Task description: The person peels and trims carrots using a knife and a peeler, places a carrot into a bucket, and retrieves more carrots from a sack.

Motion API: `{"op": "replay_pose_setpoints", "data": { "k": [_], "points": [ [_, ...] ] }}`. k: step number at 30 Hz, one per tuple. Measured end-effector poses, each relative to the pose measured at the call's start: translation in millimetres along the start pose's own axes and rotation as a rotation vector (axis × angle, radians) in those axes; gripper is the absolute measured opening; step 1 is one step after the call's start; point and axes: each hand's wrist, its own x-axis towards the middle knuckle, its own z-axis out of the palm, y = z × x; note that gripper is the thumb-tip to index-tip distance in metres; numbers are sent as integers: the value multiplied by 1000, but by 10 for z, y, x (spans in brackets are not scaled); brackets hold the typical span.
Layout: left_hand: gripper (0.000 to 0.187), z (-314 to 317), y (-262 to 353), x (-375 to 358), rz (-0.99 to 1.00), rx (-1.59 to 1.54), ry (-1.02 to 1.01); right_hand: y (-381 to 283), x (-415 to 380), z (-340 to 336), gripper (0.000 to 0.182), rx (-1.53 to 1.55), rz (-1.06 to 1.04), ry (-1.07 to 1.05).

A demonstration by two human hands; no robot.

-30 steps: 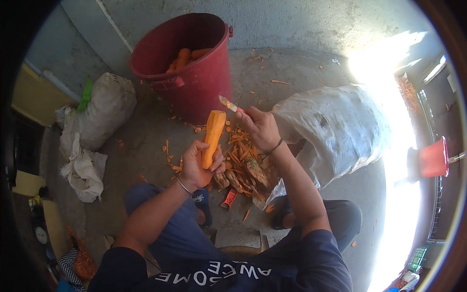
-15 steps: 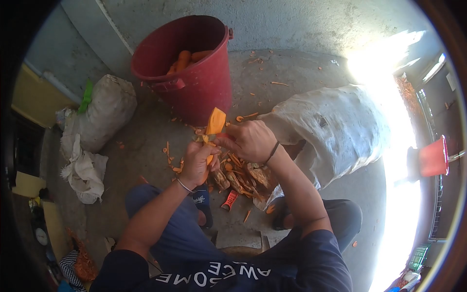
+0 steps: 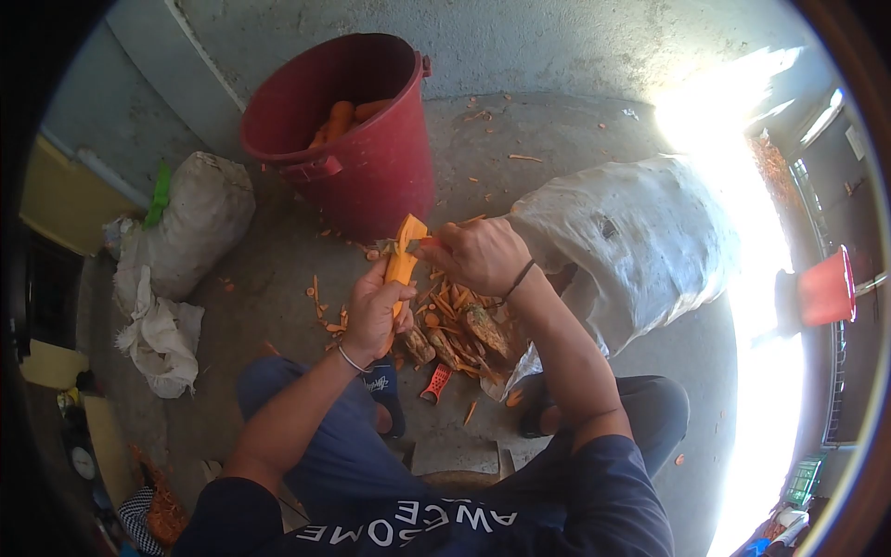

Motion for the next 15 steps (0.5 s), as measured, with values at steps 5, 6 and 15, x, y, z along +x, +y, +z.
{"op": "replay_pose_setpoints", "data": {
  "k": [5,6,15],
  "points": [
    [56,73,-9,-37,4,33,21,96,2,-74,46,-44,69,-18],
    [56,63,-24,-46,3,35,20,180,19,-107,48,-61,163,-22],
    [62,18,-190,5,-33,142,70,151,47,60,59,317,561,80]
  ]
}}
